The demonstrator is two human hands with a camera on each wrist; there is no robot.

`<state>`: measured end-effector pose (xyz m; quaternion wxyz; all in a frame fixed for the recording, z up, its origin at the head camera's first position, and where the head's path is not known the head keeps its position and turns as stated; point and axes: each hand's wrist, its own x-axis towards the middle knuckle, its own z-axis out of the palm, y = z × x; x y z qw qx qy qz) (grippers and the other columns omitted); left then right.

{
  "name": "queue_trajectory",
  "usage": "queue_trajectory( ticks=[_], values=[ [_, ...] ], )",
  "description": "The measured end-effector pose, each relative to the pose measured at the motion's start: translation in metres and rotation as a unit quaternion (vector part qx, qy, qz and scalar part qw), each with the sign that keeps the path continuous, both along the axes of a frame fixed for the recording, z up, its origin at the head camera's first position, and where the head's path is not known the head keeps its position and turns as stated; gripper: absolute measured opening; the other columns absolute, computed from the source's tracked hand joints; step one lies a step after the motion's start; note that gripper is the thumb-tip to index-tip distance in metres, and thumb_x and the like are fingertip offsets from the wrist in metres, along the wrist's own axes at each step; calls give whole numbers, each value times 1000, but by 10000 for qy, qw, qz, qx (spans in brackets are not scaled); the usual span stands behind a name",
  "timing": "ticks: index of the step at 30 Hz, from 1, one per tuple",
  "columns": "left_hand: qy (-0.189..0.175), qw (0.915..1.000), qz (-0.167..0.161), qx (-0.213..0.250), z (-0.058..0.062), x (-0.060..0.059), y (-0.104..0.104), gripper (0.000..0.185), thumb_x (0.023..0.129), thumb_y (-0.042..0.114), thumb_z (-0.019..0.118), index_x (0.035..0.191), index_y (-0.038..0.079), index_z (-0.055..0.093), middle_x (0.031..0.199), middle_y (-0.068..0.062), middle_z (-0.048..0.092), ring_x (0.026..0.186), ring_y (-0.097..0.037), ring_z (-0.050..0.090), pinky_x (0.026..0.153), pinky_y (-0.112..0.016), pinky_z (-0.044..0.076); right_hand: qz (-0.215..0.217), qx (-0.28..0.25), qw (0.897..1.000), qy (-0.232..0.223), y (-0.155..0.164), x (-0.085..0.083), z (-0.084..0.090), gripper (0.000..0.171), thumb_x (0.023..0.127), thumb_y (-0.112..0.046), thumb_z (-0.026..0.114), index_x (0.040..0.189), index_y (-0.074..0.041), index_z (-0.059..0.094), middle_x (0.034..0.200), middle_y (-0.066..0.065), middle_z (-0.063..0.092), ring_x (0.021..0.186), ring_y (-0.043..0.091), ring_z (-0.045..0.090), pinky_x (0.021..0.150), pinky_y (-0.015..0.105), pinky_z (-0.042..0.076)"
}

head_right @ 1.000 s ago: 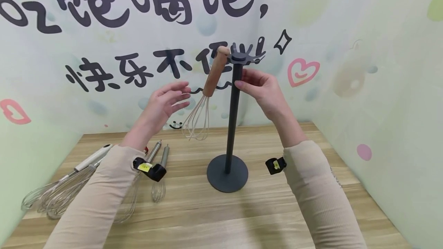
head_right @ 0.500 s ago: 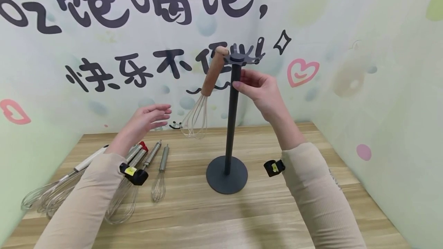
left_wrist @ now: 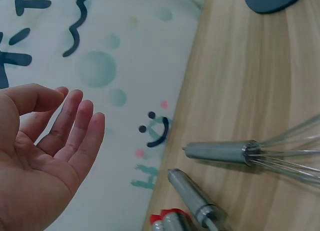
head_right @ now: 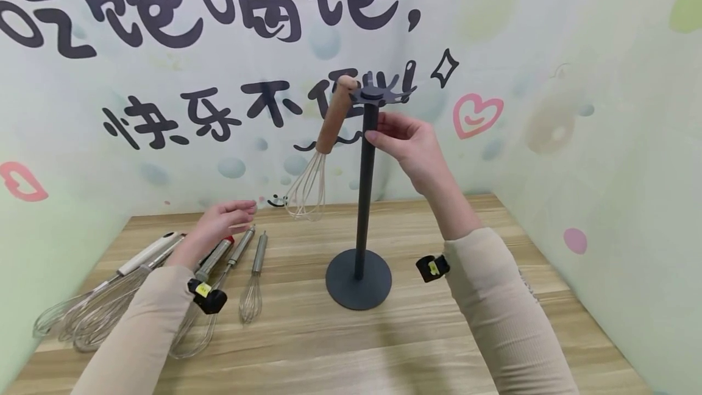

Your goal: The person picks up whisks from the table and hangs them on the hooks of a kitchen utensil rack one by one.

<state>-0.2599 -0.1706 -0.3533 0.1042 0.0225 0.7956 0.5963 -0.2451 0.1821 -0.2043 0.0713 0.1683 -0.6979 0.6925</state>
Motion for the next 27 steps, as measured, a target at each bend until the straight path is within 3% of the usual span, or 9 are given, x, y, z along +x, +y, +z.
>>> queue_trajectory(
  ticks=[3,7,10,27],
  values=[
    [-51,9999,78,-78,-12,0,-1,46,98,8,42,142,-4,38,144,-26,43,108,-10,57,102,-31,49,-52,2,10000,-60,1,0,-1,26,85,-5,69,110,-9,71,89,-5,69,87,10,62,82,14,53],
    [-115,9996,161,-191,-25,3,1,46,97,6,43,142,-5,39,142,-27,44,115,-27,58,103,-36,48,-102,7,9999,-122,2,-1,-2,27,85,-5,68,112,-9,70,89,-6,68,88,10,62,82,14,53],
    [-159,9994,176,-267,-34,5,4,45,98,5,42,142,-5,38,142,-28,43,130,-39,46,106,-44,45,-99,17,9999,-124,3,-1,-2,28,86,-5,68,113,-8,70,90,-6,68,88,10,63,82,14,53],
    [109,9946,357,-965,-76,4,10,53,84,-12,51,137,-4,47,140,-26,48,127,-41,49,96,-38,51,87,-86,9999,-64,0,2,0,20,87,-6,67,102,-17,73,89,-7,69,88,9,63,83,14,53]
  ],
)
